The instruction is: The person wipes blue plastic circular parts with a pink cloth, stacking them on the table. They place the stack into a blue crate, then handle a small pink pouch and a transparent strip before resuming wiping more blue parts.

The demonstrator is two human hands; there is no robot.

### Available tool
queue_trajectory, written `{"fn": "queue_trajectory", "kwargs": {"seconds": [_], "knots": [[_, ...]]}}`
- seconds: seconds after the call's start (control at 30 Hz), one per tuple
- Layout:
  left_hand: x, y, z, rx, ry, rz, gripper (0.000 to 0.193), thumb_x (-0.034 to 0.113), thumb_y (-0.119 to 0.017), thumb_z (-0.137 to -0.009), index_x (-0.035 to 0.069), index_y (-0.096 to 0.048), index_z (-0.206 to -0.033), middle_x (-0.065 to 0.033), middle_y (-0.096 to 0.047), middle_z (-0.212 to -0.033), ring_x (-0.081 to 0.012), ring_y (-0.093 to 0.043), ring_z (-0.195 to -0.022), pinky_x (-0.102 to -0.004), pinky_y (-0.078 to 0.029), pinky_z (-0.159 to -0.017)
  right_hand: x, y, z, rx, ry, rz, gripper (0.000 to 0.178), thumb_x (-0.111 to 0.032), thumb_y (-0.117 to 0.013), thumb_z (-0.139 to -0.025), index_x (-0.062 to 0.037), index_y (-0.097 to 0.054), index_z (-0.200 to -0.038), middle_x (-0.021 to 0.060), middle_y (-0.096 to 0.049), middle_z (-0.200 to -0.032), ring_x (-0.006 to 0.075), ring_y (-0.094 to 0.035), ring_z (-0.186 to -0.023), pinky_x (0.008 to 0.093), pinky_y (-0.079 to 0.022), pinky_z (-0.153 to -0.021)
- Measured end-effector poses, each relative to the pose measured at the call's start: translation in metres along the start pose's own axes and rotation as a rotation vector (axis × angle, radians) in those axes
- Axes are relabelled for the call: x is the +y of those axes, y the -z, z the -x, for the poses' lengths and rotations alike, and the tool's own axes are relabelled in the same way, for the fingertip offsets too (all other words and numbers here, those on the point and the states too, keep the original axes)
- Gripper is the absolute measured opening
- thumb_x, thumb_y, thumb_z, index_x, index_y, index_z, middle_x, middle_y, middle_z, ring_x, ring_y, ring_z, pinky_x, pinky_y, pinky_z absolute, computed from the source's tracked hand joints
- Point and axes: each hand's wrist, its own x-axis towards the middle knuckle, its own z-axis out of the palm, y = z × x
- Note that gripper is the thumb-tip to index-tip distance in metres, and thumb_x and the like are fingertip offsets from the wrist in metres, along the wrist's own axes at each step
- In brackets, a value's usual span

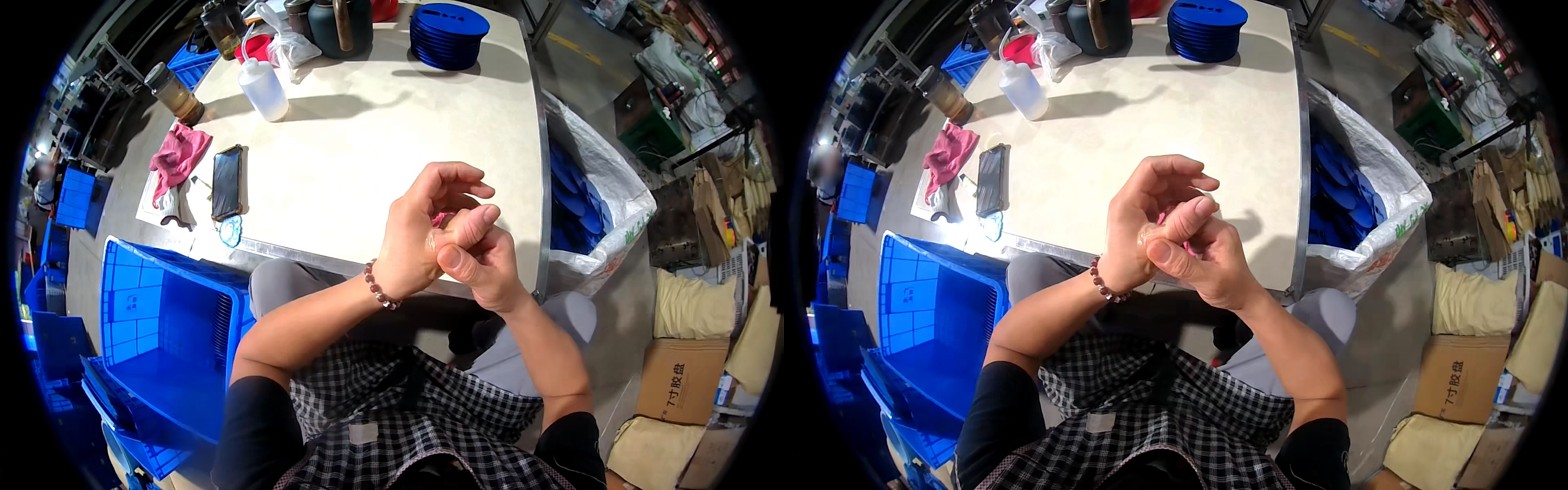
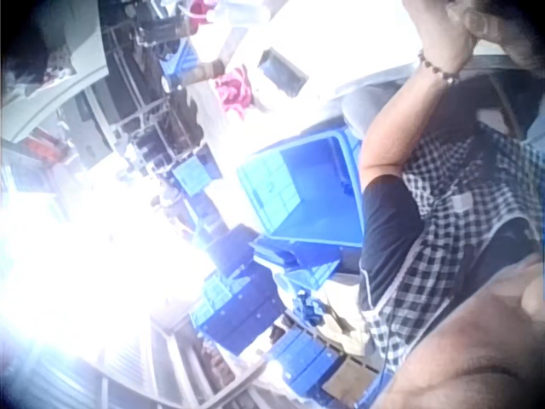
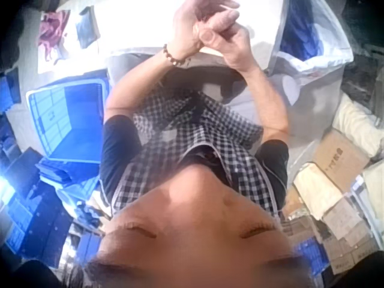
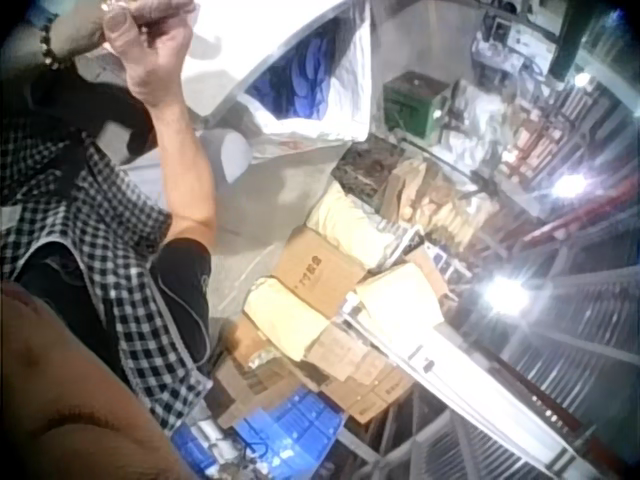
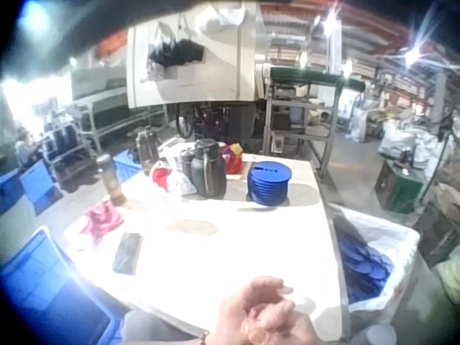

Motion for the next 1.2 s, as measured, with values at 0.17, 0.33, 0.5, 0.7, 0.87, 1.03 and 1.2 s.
{"fn": "queue_trajectory", "kwargs": {"seconds": [0.17, 0.33, 0.5, 0.7, 0.87, 1.03, 1.2], "knots": [[0.009, 0.000, 0.002, -0.084, 0.047, 0.094, 0.047, 0.014, -0.078, -0.093, 0.000, -0.054, -0.131, -0.0147, -0.068, -0.120, -0.0193, -0.069, -0.104, -0.0317, -0.058, -0.088, 0.012, 0.009, -0.004, -0.065, 0.068, -0.040, 0.058, -0.064, -0.067, -0.090, -0.0061, -0.064, -0.099, -0.0049, -0.053, -0.096, 0.0077, -0.052, -0.094, 0.0257, -0.044, -0.081], [0.004, 0.000, 0.002, -0.074, -0.003, 0.064, 0.037, 0.007, -0.070, -0.092, -0.001, -0.055, -0.125, -0.0142, -0.068, -0.118, -0.0185, -0.069, -0.102, -0.0322, -0.058, -0.089, 0.007, 0.004, -0.003, -0.050, 0.066, 0.025, 0.072, -0.077, -0.053, -0.089, -0.0065, -0.062, -0.100, -0.0035, -0.052, -0.097, 0.0090, -0.051, -0.096, 0.0273, -0.044, -0.082], [-0.009, 0.004, 0.001, 0.050, -0.360, -0.103, 0.040, -0.001, -0.056, -0.077, 0.002, -0.038, -0.113, -0.0242, -0.058, -0.132, -0.0317, -0.059, -0.121, -0.0419, -0.047, -0.104, 0.009, 0.007, -0.002, -0.080, -0.027, -0.021, 0.088, -0.086, -0.031, -0.092, -0.0032, -0.062, -0.102, -0.0018, -0.055, -0.100, 0.0088, -0.051, -0.096, 0.0250, -0.041, -0.081], [-0.007, 0.006, 0.000, 0.088, -0.403, -0.195, 0.044, -0.003, -0.053, -0.070, 0.006, -0.036, -0.109, -0.0261, -0.048, -0.145, -0.0336, -0.049, -0.133, -0.0472, -0.035, -0.114, 0.016, 0.002, -0.004, 0.025, -0.006, 0.140, 0.094, -0.083, -0.021, -0.097, 0.0006, -0.062, -0.104, -0.0009, -0.055, -0.096, 0.0102, -0.049, -0.093, 0.0267, -0.040, -0.082], [-0.003, 0.009, 0.002, 0.128, -0.398, -0.273, 0.040, -0.004, -0.052, -0.068, 0.008, -0.034, -0.102, -0.0257, -0.044, -0.150, -0.0362, -0.044, -0.138, -0.0466, -0.030, -0.117, 0.015, -0.001, -0.001, 0.042, -0.036, 0.124, 0.091, -0.079, -0.020, -0.100, 0.0010, -0.062, -0.104, -0.0001, -0.056, -0.095, 0.0112, -0.050, -0.089, 0.0275, -0.041, -0.081], [-0.007, 0.009, 0.002, 0.153, -0.384, -0.318, 0.036, -0.005, -0.050, -0.067, 0.008, -0.032, -0.096, -0.0259, -0.043, -0.151, -0.0364, -0.042, -0.140, -0.0465, -0.028, -0.118, 0.016, 0.008, -0.001, -0.033, -0.015, 0.168, 0.087, -0.075, -0.023, -0.102, 0.0016, -0.063, -0.108, 0.0018, -0.059, -0.094, 0.0121, -0.053, -0.091, 0.0277, -0.043, -0.081], [-0.009, 0.008, -0.001, 0.176, -0.387, -0.379, 0.041, 0.002, -0.063, -0.074, 0.003, -0.040, -0.108, -0.0259, -0.040, -0.152, -0.0393, -0.045, -0.132, -0.0467, -0.035, -0.108, -0.012, 0.002, -0.005, 0.357, 0.277, 0.585, 0.070, -0.062, -0.041, -0.106, 0.0028, -0.061, -0.120, 0.0098, -0.067, -0.106, 0.0171, -0.062, -0.103, 0.0319, -0.048, -0.084]]}}
